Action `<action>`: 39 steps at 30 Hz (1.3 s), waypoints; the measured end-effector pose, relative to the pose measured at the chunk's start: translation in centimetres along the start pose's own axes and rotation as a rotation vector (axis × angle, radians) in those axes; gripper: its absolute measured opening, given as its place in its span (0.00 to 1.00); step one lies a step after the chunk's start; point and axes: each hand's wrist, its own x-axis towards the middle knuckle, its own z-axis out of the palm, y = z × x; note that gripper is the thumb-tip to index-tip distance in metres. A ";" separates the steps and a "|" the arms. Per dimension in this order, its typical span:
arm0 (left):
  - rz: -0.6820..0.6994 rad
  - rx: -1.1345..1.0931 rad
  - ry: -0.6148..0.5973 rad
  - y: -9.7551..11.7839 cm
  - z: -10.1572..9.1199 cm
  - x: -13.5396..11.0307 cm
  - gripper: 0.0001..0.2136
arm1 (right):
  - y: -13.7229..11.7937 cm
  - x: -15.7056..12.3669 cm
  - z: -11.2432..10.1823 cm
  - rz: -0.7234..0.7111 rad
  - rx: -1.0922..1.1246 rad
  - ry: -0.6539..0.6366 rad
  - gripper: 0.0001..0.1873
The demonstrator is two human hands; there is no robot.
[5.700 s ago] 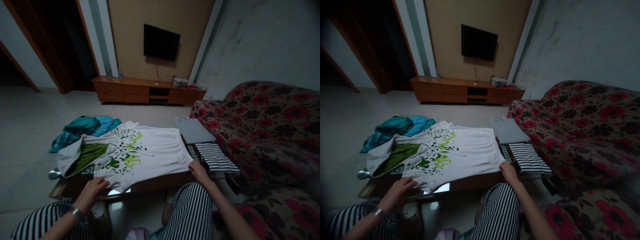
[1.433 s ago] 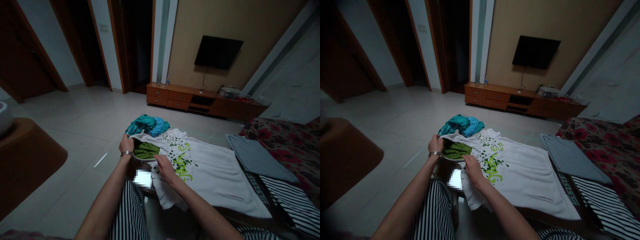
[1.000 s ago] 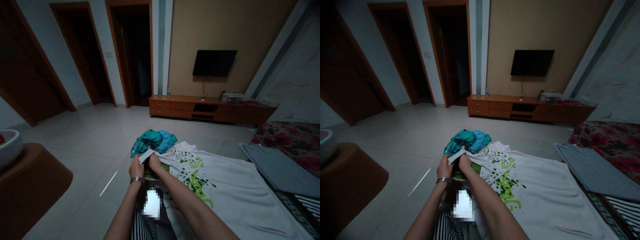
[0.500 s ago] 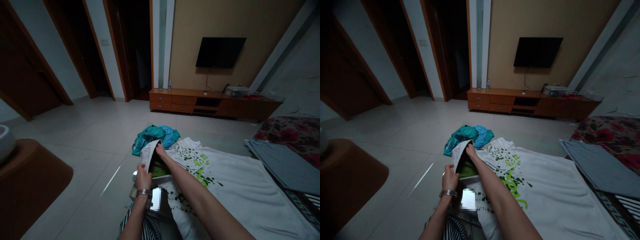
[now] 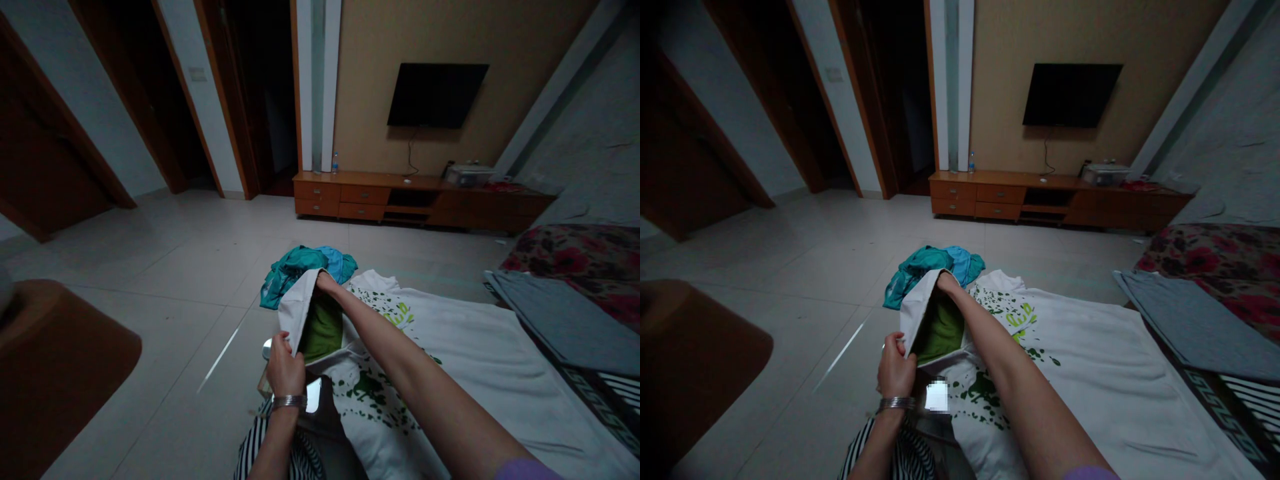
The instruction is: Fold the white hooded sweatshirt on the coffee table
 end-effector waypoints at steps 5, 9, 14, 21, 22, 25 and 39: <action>0.161 -0.073 -0.115 -0.4 1.9 -0.3 0.15 | 1.1 -2.0 0.4 -0.135 -0.230 -0.007 0.17; 0.260 -0.197 -0.089 -2.1 2.7 0.8 0.14 | 2.0 -3.4 0.5 -0.186 -0.326 -0.009 0.17; 0.049 0.095 -0.077 -5.2 2.6 4.1 0.17 | 2.3 -3.7 1.0 -0.131 -0.299 0.062 0.15; 0.042 0.143 -0.207 -4.4 4.4 5.7 0.10 | 2.6 -7.9 1.3 0.049 -0.181 -0.007 0.27; 0.023 0.118 -0.194 -4.3 4.4 5.6 0.09 | 2.6 -9.2 1.1 0.056 -0.182 -0.006 0.27; -0.073 -0.023 -0.180 -4.9 3.8 4.9 0.10 | 2.6 -13.9 1.0 0.049 -0.229 -0.004 0.22; 0.456 0.180 -0.028 -4.5 4.8 5.4 0.25 | 4.6 -12.3 -5.1 -0.006 -0.529 0.143 0.19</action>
